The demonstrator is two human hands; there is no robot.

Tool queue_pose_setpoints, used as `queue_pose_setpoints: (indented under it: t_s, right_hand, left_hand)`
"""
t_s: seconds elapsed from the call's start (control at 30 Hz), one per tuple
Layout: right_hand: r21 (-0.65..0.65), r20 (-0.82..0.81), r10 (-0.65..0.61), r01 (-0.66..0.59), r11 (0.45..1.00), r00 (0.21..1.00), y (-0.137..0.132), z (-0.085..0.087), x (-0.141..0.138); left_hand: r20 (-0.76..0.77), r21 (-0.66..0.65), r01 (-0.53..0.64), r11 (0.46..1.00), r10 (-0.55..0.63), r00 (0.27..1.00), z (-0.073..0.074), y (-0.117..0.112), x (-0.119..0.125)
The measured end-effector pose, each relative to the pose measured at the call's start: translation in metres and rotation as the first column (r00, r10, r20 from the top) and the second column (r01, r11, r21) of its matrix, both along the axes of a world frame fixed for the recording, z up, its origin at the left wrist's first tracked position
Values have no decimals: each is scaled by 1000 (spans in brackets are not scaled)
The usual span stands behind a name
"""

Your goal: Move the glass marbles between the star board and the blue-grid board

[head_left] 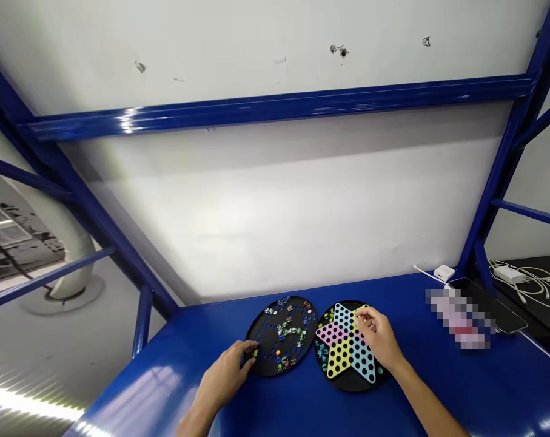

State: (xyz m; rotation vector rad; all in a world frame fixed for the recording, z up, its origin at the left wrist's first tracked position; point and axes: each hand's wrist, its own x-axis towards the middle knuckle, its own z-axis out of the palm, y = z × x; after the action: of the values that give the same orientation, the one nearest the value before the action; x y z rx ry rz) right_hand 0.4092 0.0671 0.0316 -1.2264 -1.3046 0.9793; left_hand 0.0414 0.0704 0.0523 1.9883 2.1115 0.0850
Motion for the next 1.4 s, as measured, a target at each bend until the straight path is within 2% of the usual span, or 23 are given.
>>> queue_pose_setpoints:
  t_s: [0.13, 0.23, 0.3, 0.47, 0.57, 0.63, 0.7, 0.8, 0.93, 1.03, 1.1, 1.2, 1.3, 1.4]
  right_hand:
    - [-1, 15, 2, -2, 1000, 1000, 0, -2, 1]
    - [-1, 23, -12, 12, 1000, 1000, 1, -3, 2]
    - [8, 31, -29, 29, 1000, 999, 1, -4, 2]
    - [59, 96, -77, 72, 996, 992, 0, -3, 3]
    - [91, 127, -94, 83, 992, 987, -2, -3, 3]
    - [107, 139, -101, 86, 991, 985, -2, -4, 3]
    - [112, 151, -99, 83, 990, 984, -2, -5, 3]
    - [113, 167, -81, 63, 992, 983, -2, -7, 4]
    - [129, 214, -71, 43, 991, 974, -3, -9, 2]
    - [147, 260, -73, 36, 988, 963, -6, -7, 0]
    - [153, 285, -69, 26, 988, 956, -8, -5, -1]
    - [148, 314, -62, 16, 989, 947, -9, -4, -2]
    - [142, 330, -62, 15, 990, 942, -9, -6, -2]
    - [152, 328, -71, 21, 988, 942, -9, -8, -1]
  left_hand:
    - [-4, 64, -34, 997, 34, 999, 0, -4, 6]
    - [57, 151, -84, 985, 76, 995, 8, -2, 28]
    - [126, 223, -89, 971, 62, 990, 13, 0, 51]
    - [226, 297, 92, 951, -164, 960, 7, 8, 124]
    - [175, 346, 169, 923, -240, 955, -1, 19, 156]
    - [103, 341, 213, 916, -262, 960, -6, 26, 166]
    - [40, 327, 249, 912, -277, 960, -11, 30, 168]
    - [-10, 329, 277, 903, -289, 957, -14, 30, 157]
    - [-10, 342, 267, 901, -281, 960, -8, 21, 131]
    - [-23, 327, 256, 910, -263, 965, -4, 12, 122]
    - [-34, 298, 309, 903, -313, 949, -8, 6, 127]
    - [-59, 232, 408, 883, -406, 912, -25, 1, 146]
    - [-85, 185, 415, 891, -406, 910, -38, 1, 163]
    - [-91, 180, 408, 895, -398, 913, -39, 2, 170]
